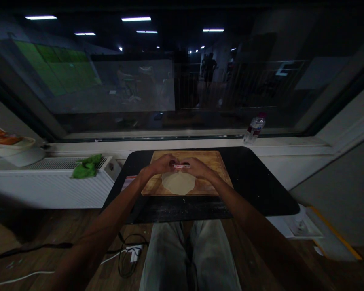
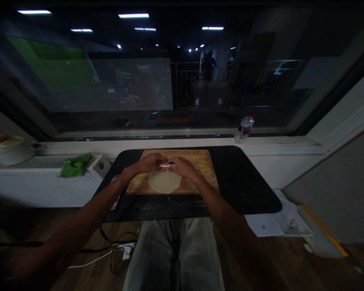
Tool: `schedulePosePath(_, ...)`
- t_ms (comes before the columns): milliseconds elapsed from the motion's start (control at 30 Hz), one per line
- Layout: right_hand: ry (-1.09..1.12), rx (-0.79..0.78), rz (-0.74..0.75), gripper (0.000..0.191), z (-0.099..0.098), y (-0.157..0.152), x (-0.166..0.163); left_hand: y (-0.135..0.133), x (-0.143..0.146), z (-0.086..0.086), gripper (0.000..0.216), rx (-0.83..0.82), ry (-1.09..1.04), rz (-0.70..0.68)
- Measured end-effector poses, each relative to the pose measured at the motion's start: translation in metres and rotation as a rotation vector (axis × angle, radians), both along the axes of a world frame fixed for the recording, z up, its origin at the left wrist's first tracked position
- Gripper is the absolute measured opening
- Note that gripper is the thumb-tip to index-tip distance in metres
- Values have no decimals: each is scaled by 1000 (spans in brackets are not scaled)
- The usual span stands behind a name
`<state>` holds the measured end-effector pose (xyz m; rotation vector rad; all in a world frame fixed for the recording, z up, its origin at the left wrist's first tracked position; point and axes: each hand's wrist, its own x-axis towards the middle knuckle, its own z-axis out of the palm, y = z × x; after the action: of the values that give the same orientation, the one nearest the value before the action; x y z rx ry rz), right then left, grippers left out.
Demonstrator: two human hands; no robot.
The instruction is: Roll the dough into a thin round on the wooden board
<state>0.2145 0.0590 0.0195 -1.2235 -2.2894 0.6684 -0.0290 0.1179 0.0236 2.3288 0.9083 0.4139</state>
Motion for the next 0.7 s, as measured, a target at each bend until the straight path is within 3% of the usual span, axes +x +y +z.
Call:
schedulePosePath(200,-195,193,-88,38,-8,-21,-2,-16,-9,0,36,35,2,2)
schedulePosePath(400,-202,293,-107,37,-11,-8,-3,-15,3,1,37,209,41,128)
schedulePosePath(567,-209,276,-41,40,-6,-1,11,-21,6,-7,32,400,113,167)
schedulePosePath(700,-220,227,-22,41,-3,-3,22,-29,1,-10,29,401,85,172)
